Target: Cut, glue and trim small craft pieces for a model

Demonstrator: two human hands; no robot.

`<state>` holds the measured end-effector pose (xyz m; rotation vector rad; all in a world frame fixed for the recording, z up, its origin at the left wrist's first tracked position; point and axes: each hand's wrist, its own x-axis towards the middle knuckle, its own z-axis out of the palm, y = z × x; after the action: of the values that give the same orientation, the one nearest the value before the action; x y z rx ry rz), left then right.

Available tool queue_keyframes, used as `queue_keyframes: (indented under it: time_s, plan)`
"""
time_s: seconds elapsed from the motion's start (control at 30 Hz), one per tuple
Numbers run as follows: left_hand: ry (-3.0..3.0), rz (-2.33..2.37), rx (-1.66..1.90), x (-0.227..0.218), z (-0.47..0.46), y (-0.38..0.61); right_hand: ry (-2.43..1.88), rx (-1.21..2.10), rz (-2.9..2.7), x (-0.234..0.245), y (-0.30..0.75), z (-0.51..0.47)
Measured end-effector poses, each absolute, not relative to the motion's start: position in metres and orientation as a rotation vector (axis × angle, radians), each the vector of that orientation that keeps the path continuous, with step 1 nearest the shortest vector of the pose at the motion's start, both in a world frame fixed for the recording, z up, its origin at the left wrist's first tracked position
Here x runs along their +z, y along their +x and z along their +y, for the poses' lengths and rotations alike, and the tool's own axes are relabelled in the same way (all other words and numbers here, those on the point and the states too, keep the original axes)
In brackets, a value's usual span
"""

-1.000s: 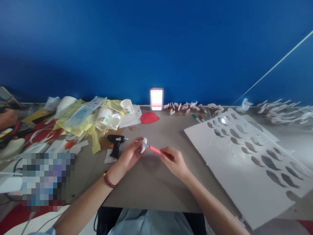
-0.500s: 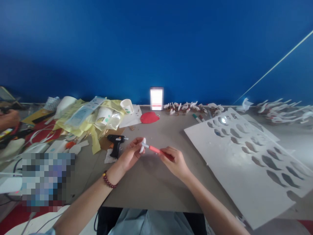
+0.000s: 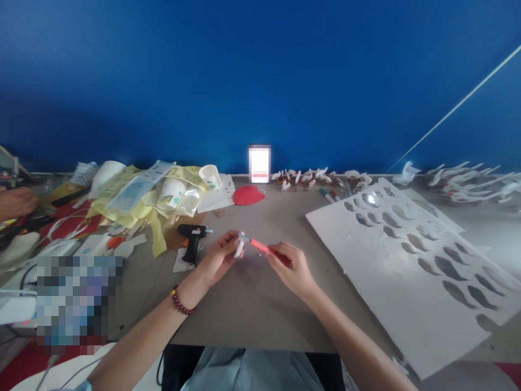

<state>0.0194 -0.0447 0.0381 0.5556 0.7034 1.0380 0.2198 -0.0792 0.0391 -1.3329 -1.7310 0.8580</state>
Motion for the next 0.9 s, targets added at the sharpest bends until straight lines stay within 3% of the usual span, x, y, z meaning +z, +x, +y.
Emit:
queue_keyframes:
  time_s: [0.9]
  plan:
    - [0.605,0.794,1.004,0.0390,-0.0473,0.0212,-1.338,0.843,-1.733,0.0372,0.2184,-0.0805]
